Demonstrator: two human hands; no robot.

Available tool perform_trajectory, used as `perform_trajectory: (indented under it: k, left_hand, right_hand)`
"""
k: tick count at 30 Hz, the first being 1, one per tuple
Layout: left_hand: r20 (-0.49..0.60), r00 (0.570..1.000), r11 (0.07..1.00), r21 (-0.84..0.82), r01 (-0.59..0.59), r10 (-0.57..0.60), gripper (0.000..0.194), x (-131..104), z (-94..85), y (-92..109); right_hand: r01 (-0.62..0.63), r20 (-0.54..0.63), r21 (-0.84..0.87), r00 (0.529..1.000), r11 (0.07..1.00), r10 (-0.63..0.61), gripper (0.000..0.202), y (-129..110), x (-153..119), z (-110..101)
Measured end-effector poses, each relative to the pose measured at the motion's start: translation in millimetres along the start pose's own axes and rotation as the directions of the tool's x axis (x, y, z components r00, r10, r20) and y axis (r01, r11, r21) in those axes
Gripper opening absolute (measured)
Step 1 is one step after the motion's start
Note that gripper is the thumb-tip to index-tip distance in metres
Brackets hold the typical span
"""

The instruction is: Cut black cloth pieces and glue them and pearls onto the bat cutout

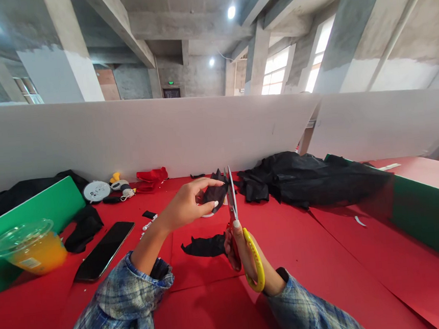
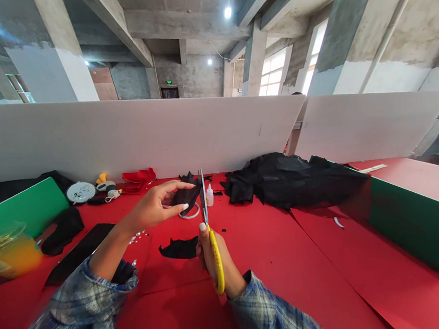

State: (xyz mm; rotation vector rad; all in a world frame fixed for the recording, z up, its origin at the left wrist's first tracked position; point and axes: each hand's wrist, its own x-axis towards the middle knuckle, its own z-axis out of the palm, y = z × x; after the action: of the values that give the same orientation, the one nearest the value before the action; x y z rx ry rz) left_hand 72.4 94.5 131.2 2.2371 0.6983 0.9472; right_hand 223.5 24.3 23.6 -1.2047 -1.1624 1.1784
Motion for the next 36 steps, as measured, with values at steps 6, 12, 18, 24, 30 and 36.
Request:
perform_trajectory:
  k: [6, 12, 18, 24, 30, 36]
  left_hand:
    - [-0.003, 1.000, 0.999, 0.044, -0.029, 0.029, 0.037, -0.3, -3.1, 1.3]
    - [-0.007, 1.000, 0.998, 0.051, -0.030, 0.031, 0.037, -0.5, -5.0, 3.7]
    - [-0.011, 0.999, 0.999, 0.038, -0.031, 0.031, 0.037, -0.2, -6.8, 3.9]
    - [-0.019, 1.000, 0.999, 0.048, -0.023, 0.024, 0.038, -0.1, -7.7, 3.5]
    - [-0.021, 1.000, 0.998, 0.053, -0.020, 0.021, 0.039, 0.1, -8.4, 3.5]
    - [-0.043, 0.999, 0.999, 0.050, 0.010, -0.008, 0.039, 2.2, -8.3, -3.2]
  right_hand:
    - [-0.025, -0.014, -0.001, 1.000, 1.000, 0.025, 0.072, -1.2, 0.7, 0.6]
    - [-0.040, -0.009, 0.002, 0.999, 0.999, 0.040, 0.072, 1.7, 3.1, -0.9]
    - [-0.031, -0.006, -0.015, 1.000, 0.999, 0.031, 0.069, 5.1, 4.2, -2.1]
    - [-0.028, -0.013, -0.040, 1.000, 0.999, 0.027, 0.069, 5.9, 5.7, -2.5]
    - [-0.063, -0.021, -0.029, 0.998, 0.998, 0.063, 0.068, 5.1, 5.9, -2.4]
    - [-0.032, -0.002, -0.077, 0.999, 0.997, 0.032, 0.068, 3.9, 5.2, -4.9]
